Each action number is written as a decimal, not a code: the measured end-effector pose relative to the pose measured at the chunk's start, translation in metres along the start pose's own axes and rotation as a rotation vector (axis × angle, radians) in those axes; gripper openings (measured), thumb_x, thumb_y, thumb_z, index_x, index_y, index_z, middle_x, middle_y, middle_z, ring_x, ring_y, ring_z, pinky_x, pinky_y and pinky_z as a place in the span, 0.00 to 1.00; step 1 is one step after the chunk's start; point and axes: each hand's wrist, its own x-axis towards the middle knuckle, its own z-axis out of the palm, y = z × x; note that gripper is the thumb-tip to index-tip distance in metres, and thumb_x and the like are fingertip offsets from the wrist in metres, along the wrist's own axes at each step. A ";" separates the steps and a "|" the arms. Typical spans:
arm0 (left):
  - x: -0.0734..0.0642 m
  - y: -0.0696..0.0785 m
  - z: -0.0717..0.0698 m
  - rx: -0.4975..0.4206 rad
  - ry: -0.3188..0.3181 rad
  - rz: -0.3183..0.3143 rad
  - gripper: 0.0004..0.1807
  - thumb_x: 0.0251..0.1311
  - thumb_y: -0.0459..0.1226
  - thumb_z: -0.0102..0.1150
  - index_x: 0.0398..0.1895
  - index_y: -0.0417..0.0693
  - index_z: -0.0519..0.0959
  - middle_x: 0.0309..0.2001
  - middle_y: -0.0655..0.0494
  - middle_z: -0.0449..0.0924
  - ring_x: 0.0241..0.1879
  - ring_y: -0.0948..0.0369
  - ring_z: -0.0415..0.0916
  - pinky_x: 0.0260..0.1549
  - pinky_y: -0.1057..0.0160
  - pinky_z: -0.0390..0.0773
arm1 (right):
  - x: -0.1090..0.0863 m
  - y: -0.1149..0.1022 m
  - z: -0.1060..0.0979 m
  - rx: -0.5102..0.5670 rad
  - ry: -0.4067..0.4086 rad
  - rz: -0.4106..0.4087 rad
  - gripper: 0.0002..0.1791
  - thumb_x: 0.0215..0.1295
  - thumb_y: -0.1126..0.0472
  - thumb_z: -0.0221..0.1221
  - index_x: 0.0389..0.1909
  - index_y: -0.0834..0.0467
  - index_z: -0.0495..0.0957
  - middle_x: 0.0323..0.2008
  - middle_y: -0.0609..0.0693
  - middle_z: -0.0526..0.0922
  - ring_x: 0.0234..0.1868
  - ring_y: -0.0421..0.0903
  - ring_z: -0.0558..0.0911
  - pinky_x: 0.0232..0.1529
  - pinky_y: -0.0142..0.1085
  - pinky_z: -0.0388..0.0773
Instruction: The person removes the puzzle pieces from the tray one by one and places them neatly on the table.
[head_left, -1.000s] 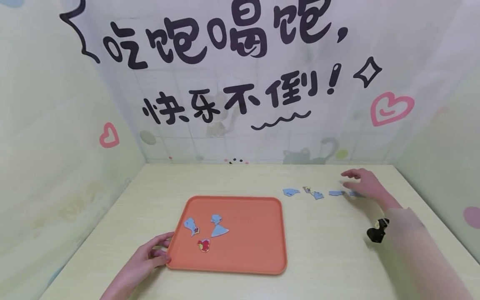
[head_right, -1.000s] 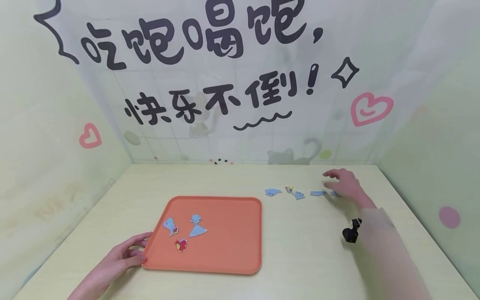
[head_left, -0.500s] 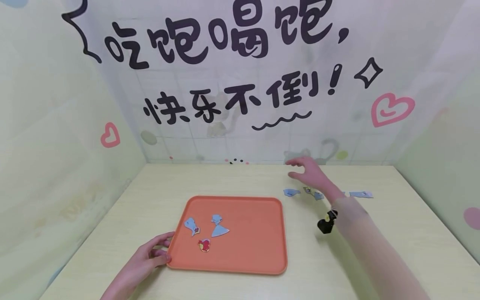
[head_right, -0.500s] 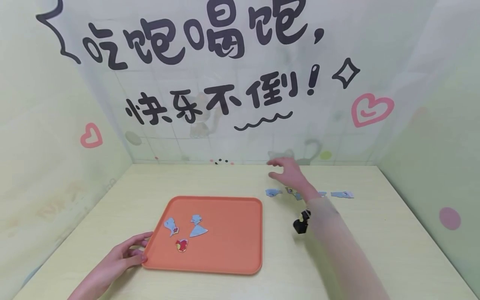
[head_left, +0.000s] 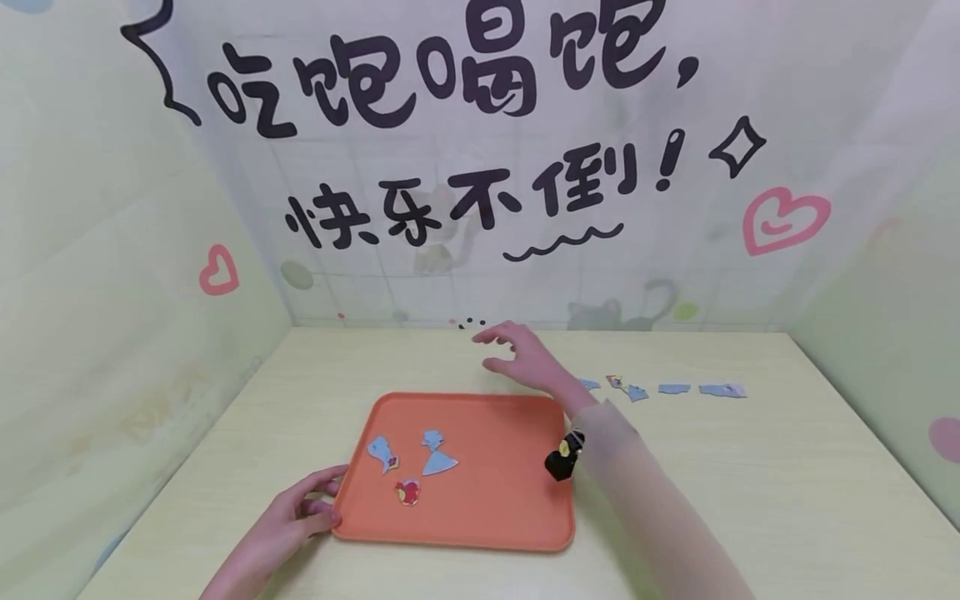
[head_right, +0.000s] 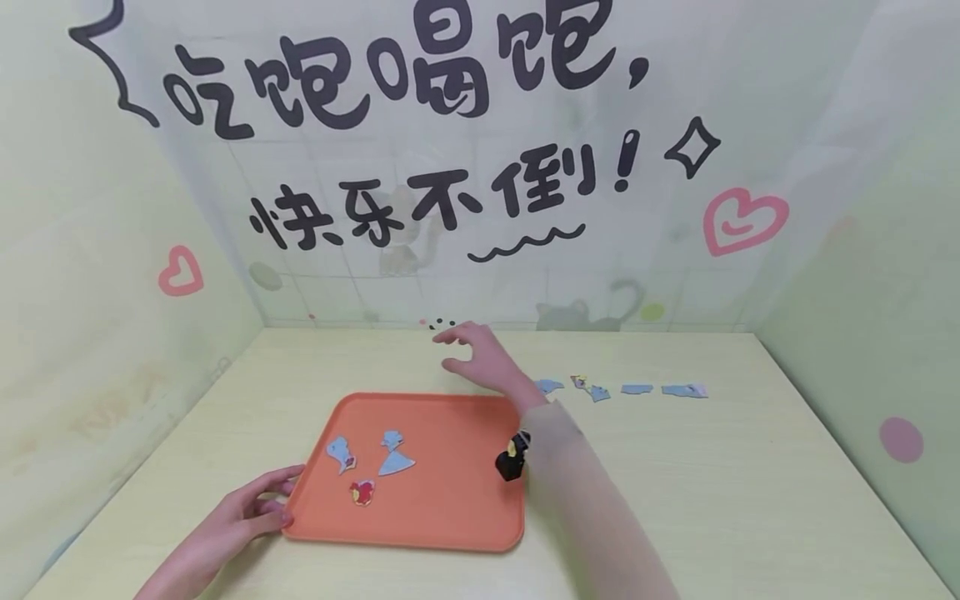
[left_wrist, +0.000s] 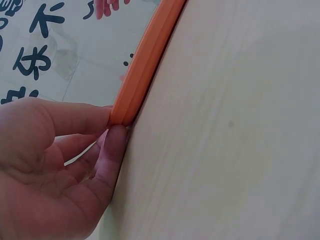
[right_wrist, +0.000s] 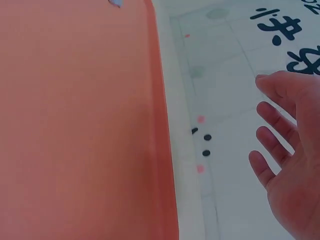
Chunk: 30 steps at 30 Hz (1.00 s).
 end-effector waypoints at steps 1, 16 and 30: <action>0.000 0.000 0.000 0.001 0.001 -0.003 0.36 0.60 0.29 0.61 0.73 0.46 0.63 0.59 0.46 0.70 0.42 0.62 0.73 0.37 0.68 0.75 | 0.002 -0.004 0.005 0.017 -0.018 -0.006 0.21 0.66 0.60 0.62 0.60 0.53 0.77 0.59 0.49 0.78 0.59 0.50 0.73 0.62 0.52 0.71; 0.000 0.001 -0.001 -0.001 -0.006 0.019 0.35 0.61 0.29 0.60 0.73 0.46 0.64 0.58 0.45 0.72 0.43 0.61 0.75 0.38 0.67 0.76 | 0.007 -0.026 0.068 0.176 -0.316 -0.028 0.22 0.68 0.61 0.60 0.62 0.52 0.75 0.60 0.49 0.78 0.58 0.49 0.76 0.59 0.38 0.76; -0.004 -0.002 -0.003 -0.016 -0.023 0.024 0.35 0.61 0.28 0.60 0.73 0.46 0.63 0.58 0.45 0.71 0.42 0.61 0.75 0.37 0.68 0.75 | -0.005 -0.023 0.078 0.162 -0.542 0.037 0.22 0.66 0.63 0.62 0.60 0.52 0.78 0.60 0.46 0.77 0.60 0.43 0.74 0.58 0.29 0.72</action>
